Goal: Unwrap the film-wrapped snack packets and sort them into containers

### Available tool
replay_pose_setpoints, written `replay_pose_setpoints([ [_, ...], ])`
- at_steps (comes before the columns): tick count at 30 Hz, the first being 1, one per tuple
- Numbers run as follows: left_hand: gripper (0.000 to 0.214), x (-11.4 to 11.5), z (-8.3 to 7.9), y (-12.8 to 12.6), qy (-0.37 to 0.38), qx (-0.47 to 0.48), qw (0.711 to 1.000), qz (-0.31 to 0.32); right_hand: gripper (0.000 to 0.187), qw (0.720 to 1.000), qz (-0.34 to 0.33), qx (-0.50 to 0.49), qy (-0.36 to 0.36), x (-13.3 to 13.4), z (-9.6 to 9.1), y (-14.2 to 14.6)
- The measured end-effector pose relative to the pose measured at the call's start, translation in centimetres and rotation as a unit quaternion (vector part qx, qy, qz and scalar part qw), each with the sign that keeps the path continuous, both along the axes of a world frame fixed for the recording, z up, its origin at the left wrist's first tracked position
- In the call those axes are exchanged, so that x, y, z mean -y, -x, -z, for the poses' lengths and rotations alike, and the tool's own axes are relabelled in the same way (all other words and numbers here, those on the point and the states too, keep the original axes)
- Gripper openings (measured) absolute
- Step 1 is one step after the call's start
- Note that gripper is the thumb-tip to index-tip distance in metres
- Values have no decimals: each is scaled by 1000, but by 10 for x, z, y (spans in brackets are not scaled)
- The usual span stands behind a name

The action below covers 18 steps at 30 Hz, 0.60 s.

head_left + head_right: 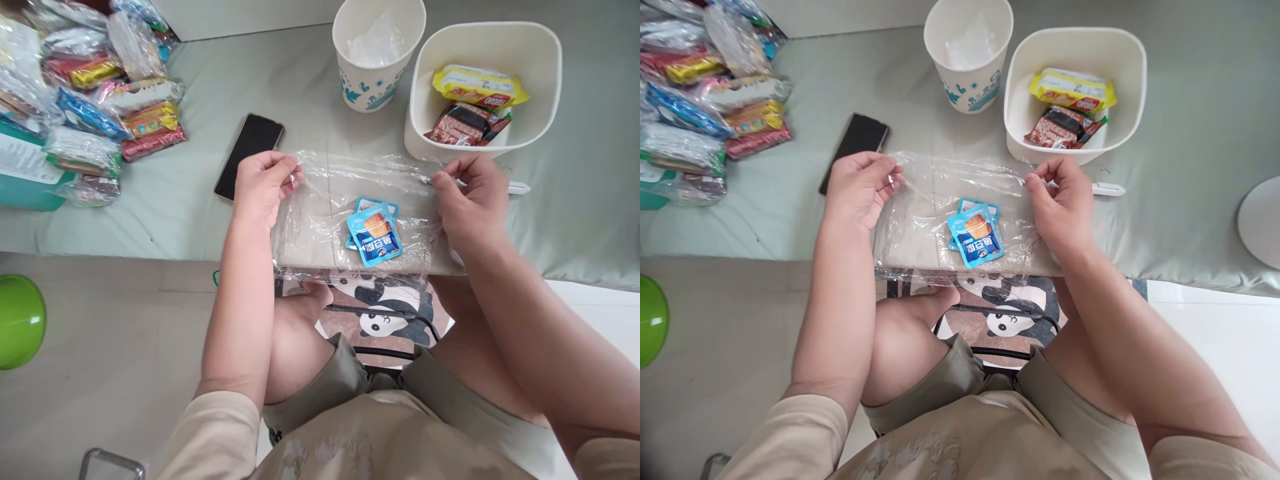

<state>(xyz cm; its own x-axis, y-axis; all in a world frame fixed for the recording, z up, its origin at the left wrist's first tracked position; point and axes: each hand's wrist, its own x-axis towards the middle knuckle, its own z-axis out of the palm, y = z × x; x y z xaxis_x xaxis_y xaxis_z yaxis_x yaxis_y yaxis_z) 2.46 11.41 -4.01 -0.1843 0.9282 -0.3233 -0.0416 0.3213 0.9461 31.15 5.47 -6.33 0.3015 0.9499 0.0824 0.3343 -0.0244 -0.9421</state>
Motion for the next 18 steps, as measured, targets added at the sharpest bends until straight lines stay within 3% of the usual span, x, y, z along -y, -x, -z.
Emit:
replay_pose_setpoints([
  [7, 24, -5, -8, -8, -86, -34, 994, -56, 19, 999, 10, 30, 4, -1, -1, 3],
  [14, 26, 0, -23, -10, -215, -129, 967, -37, 16, 999, 5, 35, -2, 1, -6, 5],
  [17, 22, -6, -15, -8, -188, -174, 965, -49, 15, 1000, 6, 24, -20, 0, -4, 6],
  [18, 21, -9, -10, -6, -162, -181, 970, -27, 13, 999, 9, 19, -28, -1, -4, 6],
])
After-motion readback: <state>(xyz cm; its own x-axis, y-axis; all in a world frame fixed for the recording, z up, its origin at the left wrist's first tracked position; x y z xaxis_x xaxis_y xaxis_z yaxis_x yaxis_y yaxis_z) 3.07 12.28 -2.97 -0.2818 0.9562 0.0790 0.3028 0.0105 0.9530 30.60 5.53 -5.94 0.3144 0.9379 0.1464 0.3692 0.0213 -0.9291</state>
